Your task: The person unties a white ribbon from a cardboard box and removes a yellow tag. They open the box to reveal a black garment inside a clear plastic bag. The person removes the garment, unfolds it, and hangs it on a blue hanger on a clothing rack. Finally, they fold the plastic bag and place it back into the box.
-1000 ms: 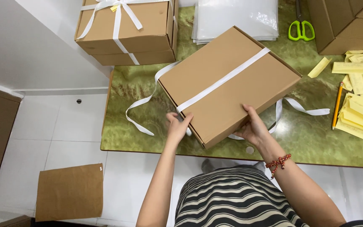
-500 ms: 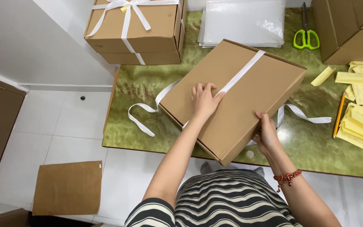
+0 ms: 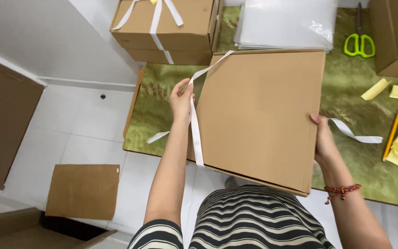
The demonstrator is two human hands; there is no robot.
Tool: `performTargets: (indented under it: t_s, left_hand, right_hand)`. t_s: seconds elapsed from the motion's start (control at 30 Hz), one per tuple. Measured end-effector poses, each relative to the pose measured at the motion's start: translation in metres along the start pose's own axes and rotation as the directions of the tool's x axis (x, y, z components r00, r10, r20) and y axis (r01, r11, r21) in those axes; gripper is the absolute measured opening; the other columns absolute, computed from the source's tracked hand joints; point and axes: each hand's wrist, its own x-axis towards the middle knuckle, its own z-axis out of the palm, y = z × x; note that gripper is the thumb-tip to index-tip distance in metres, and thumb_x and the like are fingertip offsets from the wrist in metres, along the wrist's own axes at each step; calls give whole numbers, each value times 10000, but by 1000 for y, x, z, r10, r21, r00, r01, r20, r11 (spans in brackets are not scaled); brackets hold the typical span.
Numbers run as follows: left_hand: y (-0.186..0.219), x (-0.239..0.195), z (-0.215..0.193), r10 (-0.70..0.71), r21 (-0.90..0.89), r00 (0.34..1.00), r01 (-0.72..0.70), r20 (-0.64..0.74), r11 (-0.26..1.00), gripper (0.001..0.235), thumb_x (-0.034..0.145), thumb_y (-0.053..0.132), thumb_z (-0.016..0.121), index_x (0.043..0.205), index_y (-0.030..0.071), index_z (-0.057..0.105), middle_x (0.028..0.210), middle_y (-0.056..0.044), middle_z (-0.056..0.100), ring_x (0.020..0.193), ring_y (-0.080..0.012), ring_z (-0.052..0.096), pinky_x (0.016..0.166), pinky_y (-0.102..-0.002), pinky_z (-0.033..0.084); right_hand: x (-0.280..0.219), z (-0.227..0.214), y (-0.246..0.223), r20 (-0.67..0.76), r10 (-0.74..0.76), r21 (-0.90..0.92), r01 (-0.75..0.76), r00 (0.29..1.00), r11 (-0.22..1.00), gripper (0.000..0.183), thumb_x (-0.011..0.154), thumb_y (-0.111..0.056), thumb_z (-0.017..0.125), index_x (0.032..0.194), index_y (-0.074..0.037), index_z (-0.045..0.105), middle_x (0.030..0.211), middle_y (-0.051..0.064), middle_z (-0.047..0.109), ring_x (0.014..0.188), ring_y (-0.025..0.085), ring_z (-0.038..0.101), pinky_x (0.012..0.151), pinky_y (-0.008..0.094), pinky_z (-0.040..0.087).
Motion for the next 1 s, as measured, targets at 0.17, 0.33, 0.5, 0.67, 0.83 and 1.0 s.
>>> performTargets:
  t_s: [0.17,0.33,0.5,0.67,0.83,1.0]
  left_hand:
    - [52,-9,-37,-135,-326,976,73,-171,943,299,982,-16,721,1274,35,763,1031,-73,723,624,-104,587,539,-232,526]
    - [73,-13,-69,-78,-293,860,-85,-504,952,321,991,-52,667,1246,96,794,1381,-59,770,927,-130,704,717,-253,531]
    - [77,-25,-87,-55,-138,789,-38,-612,990,339,991,68,589,1259,156,776,1383,60,739,991,-91,691,686,-254,469]
    - [25,-18,-88,-2,-288,802,-212,-598,934,227,974,-13,637,1125,19,803,1249,-120,793,1150,-194,731,950,-278,593]
    - [-10,-22,-82,-30,-233,855,-107,-518,967,242,979,29,658,1187,20,780,1313,-122,765,1313,-214,685,1145,-302,546]
    - [-45,-37,-59,-163,160,979,183,-126,970,325,932,145,765,1257,150,781,1328,-60,778,1209,-191,731,1056,-329,573]
  right_hand:
    - [5,-15,0,225,36,62,-51,974,997,512,954,-585,489,1230,-173,615,1026,42,675,826,217,648,660,360,483]
    - [18,-42,-1,207,86,46,-97,975,994,536,930,-653,498,1221,-223,630,983,24,675,794,221,653,642,361,490]
    - [10,-67,-12,104,-72,92,62,992,994,592,961,-725,430,1299,-267,591,1086,-30,652,891,152,625,709,304,472]
    - [-2,-43,-29,-72,-110,223,123,991,967,472,877,-565,499,1282,-335,577,1164,-122,656,1053,72,638,861,256,505]
    - [-14,-12,-47,-235,-29,247,89,972,965,285,872,-554,538,1088,-379,600,1072,-183,716,987,32,692,754,256,526]
    - [8,1,-28,-301,78,298,16,951,955,412,792,-600,601,1126,-360,586,1050,-135,662,959,72,639,756,319,542]
